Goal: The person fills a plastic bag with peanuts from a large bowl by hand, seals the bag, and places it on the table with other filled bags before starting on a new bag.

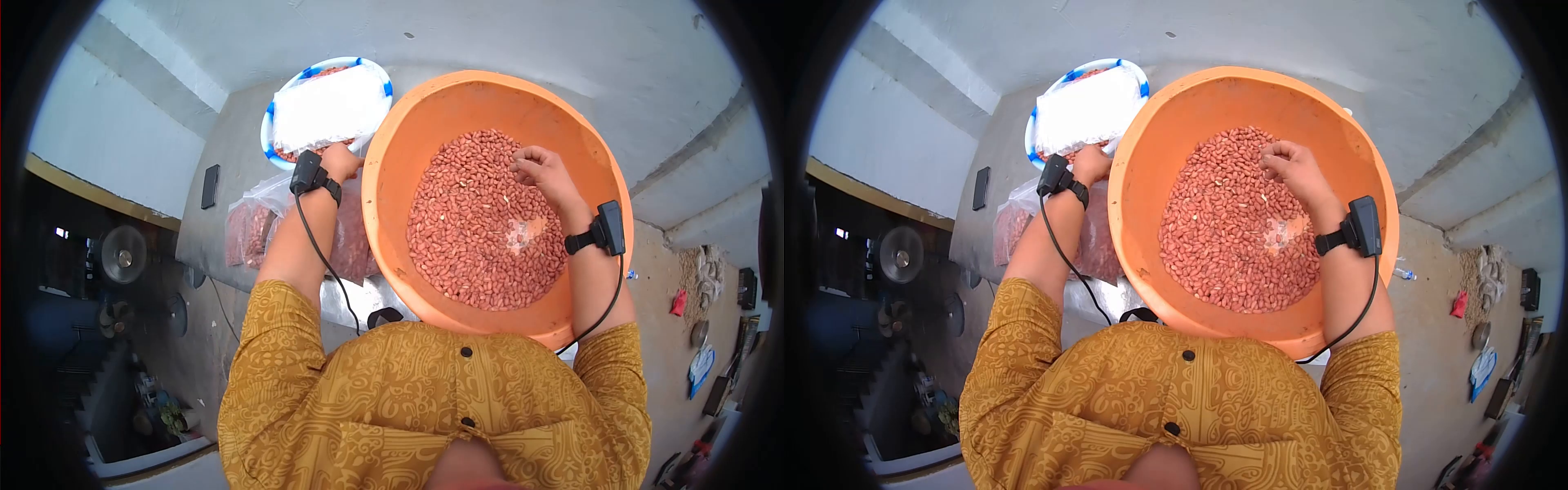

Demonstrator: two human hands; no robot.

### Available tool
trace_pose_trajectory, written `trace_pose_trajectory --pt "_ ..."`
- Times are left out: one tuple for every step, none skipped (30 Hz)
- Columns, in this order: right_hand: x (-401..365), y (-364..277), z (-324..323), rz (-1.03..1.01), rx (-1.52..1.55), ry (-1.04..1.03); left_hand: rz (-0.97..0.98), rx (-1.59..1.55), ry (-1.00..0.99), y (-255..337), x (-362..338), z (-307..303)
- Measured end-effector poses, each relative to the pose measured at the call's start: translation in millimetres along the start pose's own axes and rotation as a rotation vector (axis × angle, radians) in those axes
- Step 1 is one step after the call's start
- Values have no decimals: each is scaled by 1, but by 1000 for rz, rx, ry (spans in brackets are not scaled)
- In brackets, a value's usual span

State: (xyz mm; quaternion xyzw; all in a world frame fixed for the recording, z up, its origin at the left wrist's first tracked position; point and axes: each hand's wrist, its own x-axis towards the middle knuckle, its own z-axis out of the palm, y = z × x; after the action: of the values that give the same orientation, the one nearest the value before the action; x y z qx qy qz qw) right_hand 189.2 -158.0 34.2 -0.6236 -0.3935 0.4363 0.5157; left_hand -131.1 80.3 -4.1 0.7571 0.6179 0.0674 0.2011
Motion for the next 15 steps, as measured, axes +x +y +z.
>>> trace_pose_trajectory --pt "-1 -1 1 -11 10 13 31 22 68 -2 4 10" --pt "-4 -5 3 -17 -5 14 -30 101 94 -3 11 18" --pt "-5 -8 4 -17 -23 10 -10 50 172 -10 16 28" --pt "-6 -10 5 -18 -42 6 9 -1 249 -19 18 37" --pt "-7 -12 6 -17 -60 1 27 -53 325 -26 22 44" --pt "-9 -13 6 -22 -76 -5 -11 -87 230 -22 15 35" --pt "-9 -13 7 -27 -93 -12 -12 -210 157 -28 19 34" --pt "-10 -13 7 -33 -109 -19 -11 -333 85 -36 26 29" --pt "-10 -14 6 -36 -108 -20 -9 -457 12 -40 31 27" --pt "-10 -14 5 -38 -107 -20 -101 -506 3 -20 12 -6" --pt "-9 -13 4 -40 -107 -19 -35 -734 129 -17 11 -19" --pt "-7 -10 2 -75 -87 3 41 -906 131 -18 14 -37" --pt "-3 -4 0 -108 -69 23 162 -869 263 -1 1 -63" --pt "0 0 -2 -141 -52 42 232 -747 403 8 2 -83" --pt "1 -2 -3 -166 -33 81 343 -804 497 31 -15 -101"
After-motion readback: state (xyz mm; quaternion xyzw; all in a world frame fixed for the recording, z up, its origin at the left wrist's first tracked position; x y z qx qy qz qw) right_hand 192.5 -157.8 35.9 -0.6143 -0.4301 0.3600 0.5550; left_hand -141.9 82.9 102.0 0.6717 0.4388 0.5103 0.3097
